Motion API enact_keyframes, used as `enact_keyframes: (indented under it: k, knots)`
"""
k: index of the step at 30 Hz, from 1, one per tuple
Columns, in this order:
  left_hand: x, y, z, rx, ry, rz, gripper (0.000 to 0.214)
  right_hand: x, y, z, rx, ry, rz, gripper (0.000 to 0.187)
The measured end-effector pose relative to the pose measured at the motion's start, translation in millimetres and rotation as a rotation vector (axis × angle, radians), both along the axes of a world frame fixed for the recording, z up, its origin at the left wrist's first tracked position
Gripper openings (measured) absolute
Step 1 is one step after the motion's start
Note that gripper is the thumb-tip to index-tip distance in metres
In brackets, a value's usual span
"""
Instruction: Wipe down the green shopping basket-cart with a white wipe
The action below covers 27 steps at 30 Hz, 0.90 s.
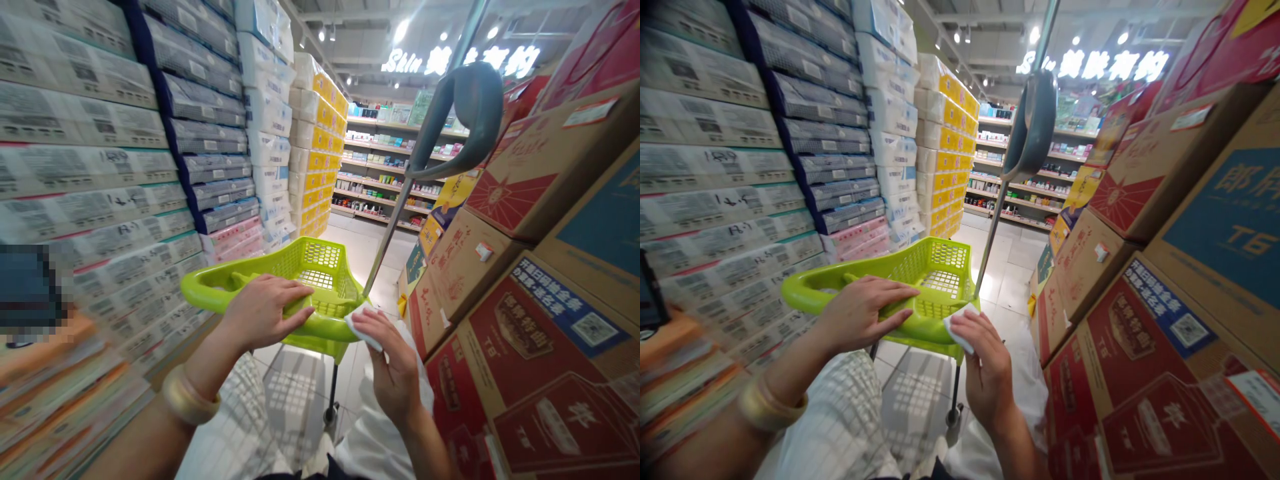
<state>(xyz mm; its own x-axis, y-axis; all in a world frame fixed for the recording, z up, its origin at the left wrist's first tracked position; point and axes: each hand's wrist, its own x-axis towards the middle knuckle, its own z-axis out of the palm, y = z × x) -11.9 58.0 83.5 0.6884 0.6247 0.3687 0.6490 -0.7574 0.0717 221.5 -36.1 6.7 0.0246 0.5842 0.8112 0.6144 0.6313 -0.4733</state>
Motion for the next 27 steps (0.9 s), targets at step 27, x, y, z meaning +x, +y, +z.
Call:
enact_keyframes:
  k: [27]
  knots:
    - [-3.0,-4.1,-0.8,-0.034,-0.062,-0.013,0.039,-36.2,-15.2,35.0,-0.038,-0.385,0.118,0.042]
